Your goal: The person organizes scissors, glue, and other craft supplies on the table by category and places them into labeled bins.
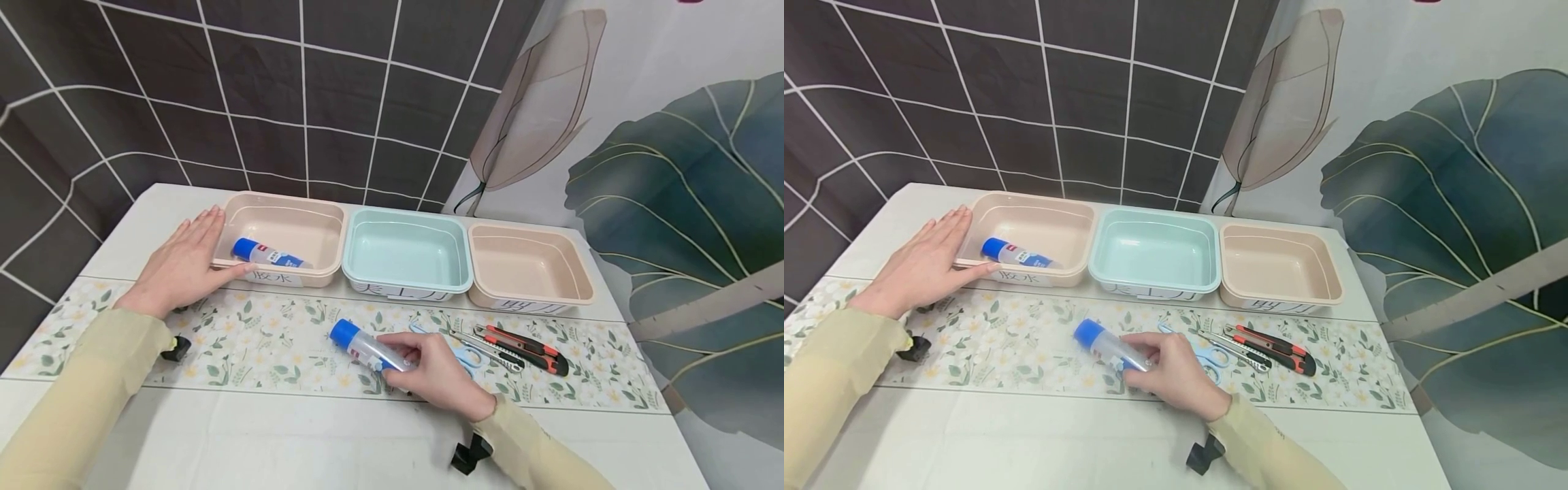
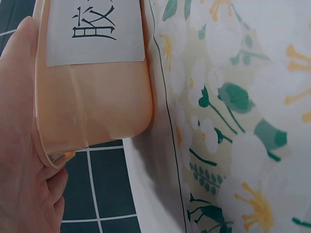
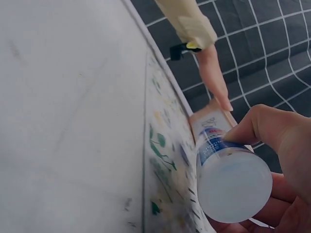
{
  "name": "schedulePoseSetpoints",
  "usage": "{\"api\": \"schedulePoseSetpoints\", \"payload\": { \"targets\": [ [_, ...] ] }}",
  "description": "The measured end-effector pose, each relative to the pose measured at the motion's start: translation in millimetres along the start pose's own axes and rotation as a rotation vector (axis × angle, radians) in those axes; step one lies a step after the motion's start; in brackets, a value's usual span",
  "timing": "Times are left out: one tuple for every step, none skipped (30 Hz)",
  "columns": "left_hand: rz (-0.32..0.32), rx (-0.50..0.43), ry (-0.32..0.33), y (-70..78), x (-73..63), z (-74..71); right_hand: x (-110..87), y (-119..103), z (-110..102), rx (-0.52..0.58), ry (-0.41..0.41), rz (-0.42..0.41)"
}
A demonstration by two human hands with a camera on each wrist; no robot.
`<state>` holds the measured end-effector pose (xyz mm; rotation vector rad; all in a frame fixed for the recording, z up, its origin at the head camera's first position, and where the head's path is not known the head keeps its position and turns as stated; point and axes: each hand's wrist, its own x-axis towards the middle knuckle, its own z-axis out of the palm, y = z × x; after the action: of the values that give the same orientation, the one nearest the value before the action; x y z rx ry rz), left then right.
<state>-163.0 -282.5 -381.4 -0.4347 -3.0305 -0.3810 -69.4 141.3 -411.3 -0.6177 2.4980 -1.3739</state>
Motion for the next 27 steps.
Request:
{"api": "schedulePoseSetpoints", "payload": {
  "targets": [
    [0.001, -0.001, 0.001, 0.0, 0.0, 0.2, 0.6, -0.4, -1.1, 0.011, 0.006, 0.005],
    [0.002, -0.001, 0.002, 0.0, 0.0, 0.3, 1.4, -0.7, -2.5, 0.031, 0.008, 0.009],
    [0.003, -0.001, 0.002, 0.0, 0.0, 0.5, 2.2, -0.7, -3.9, 0.048, 0.009, 0.013],
    [0.005, -0.001, 0.003, -0.2, -0.1, 0.5, 3.1, -0.6, -5.4, 0.064, 0.009, 0.017],
    [0.005, -0.001, 0.004, -0.2, -0.2, 0.6, 4.2, -0.6, -7.1, 0.079, 0.007, 0.02],
    [0.006, -0.002, 0.004, -0.4, -0.3, 0.7, 5.3, -0.5, -8.9, 0.099, 0.002, 0.025],
    [0.007, -0.002, 0.005, -0.5, -0.3, 0.8, 6.4, -0.3, -10.6, 0.107, 0.001, 0.031],
    [0.007, -0.002, 0.006, -0.7, -0.4, 0.8, 7.6, -0.1, -12.3, 0.113, 0.0, 0.035],
    [0.006, -0.002, 0.005, -0.7, -0.5, 0.8, 8.6, 0.1, -13.6, 0.115, -0.001, 0.042],
    [0.005, -0.002, 0.005, -0.8, -0.6, 0.8, 9.7, 0.0, -14.8, 0.122, 0.001, 0.049],
    [0.006, -0.001, 0.005, -0.9, -0.4, 1.0, 10.8, -0.3, -15.8, 0.129, 0.005, 0.056],
    [0.006, -0.001, 0.004, -0.9, -0.2, 1.0, 11.9, -0.3, -16.4, 0.14, 0.01, 0.067],
    [0.006, -0.001, 0.005, -1.0, -0.1, 1.1, 13.3, -0.7, -17.0, 0.156, 0.017, 0.08],
    [0.005, -0.001, 0.004, -0.9, 0.1, 1.0, 14.7, -1.0, -17.4, 0.181, 0.02, 0.092],
    [0.005, -0.001, 0.002, -0.9, 0.2, 1.0, 16.2, -1.7, -17.9, 0.208, 0.025, 0.105],
    [0.004, 0.0, 0.003, -0.9, 0.4, 1.0, 18.0, -2.3, -18.4, 0.228, 0.035, 0.11],
    [0.004, 0.0, 0.002, -0.8, 0.5, 0.9, 19.9, -3.0, -19.3, 0.239, 0.047, 0.111],
    [0.003, 0.0, 0.001, -0.8, 0.6, 0.7, 21.8, -4.1, -20.5, 0.255, 0.06, 0.114],
    [0.002, 0.001, 0.001, -0.8, 0.7, 0.7, 24.0, -5.2, -22.0, 0.266, 0.074, 0.109],
    [0.001, 0.002, 0.0, -0.8, 0.7, 0.7, 26.2, -6.6, -23.9, 0.272, 0.087, 0.1],
    [0.001, 0.003, 0.0, -0.8, 0.8, 0.7, 28.2, -8.6, -26.4, 0.273, 0.102, 0.092],
    [0.0, 0.003, 0.0, -0.9, 0.8, 0.7, 30.3, -10.8, -29.1, 0.27, 0.118, 0.085],
    [0.0, 0.003, -0.001, -0.8, 0.8, 0.7, 32.3, -13.3, -32.0, 0.266, 0.13, 0.078],
    [0.0, 0.002, -0.001, -0.8, 0.7, 0.8, 34.7, -15.9, -35.0, 0.267, 0.146, 0.07],
    [-0.001, 0.001, -0.002, -0.8, 0.6, 0.9, 37.3, -18.6, -37.9, 0.267, 0.158, 0.059],
    [0.0, 0.0, -0.001, -0.8, 0.4, 1.0, 40.3, -21.5, -40.7, 0.27, 0.173, 0.047],
    [0.0, 0.0, -0.001, -0.8, 0.2, 1.1, 43.6, -24.4, -43.5, 0.27, 0.188, 0.035]
  ]
}}
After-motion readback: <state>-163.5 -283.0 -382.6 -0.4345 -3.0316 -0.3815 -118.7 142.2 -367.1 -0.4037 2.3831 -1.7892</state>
